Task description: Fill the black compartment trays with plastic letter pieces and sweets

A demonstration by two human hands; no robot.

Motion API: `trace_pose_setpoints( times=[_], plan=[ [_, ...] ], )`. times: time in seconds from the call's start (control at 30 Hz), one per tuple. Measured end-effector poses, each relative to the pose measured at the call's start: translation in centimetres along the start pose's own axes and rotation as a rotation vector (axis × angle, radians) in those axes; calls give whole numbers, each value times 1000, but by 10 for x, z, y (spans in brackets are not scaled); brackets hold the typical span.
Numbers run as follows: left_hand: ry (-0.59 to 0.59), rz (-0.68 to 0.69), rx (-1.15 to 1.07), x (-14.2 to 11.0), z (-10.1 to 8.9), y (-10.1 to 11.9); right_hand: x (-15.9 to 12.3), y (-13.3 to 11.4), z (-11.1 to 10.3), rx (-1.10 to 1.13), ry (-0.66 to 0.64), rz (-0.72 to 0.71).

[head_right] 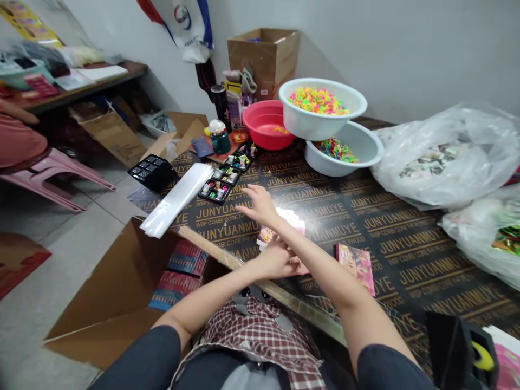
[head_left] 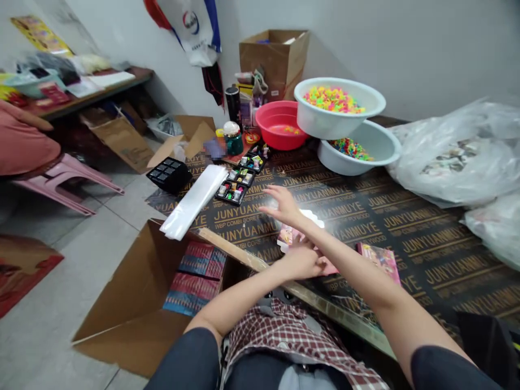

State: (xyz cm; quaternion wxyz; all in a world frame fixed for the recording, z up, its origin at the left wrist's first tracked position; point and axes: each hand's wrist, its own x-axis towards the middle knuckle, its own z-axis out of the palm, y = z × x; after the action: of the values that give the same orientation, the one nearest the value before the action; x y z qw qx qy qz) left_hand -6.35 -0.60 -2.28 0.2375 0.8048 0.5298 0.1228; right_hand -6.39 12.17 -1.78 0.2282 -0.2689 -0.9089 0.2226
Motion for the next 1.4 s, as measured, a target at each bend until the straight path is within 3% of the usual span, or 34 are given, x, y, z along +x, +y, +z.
trace_pose_setpoints(
  times=[0.07,0.13,0.27,0.47,0.7,0.83,0.97,1.1,1.23,1.3,1.4],
  plan=[
    [65,-86,14,12,14,6,41,-12,36,-95,-186,-10],
    [97,-48,21,17,23,7,69,-23,65,-169,-301,-12],
    [85,-11,24,9,21,1,92,-36,97,-248,-339,-21],
    [95,-2,53,7,31,-5,86,-39,107,-237,-325,6],
    [152,71,81,8,46,-7,68,-35,95,-169,-368,151],
    [52,114,106,13,42,-4,46,-30,66,-76,-324,143],
    [-61,103,147,21,38,6,3,-23,7,1,-218,94],
    [-89,1,210,24,26,16,-66,-9,-71,-54,-114,111],
    [-113,5,281,22,13,9,-150,5,-136,-146,-66,243],
    [-69,60,291,21,8,3,-192,11,-154,-183,-60,326],
    [-52,126,256,25,1,-3,-245,19,-163,-210,-46,413]
  ],
)
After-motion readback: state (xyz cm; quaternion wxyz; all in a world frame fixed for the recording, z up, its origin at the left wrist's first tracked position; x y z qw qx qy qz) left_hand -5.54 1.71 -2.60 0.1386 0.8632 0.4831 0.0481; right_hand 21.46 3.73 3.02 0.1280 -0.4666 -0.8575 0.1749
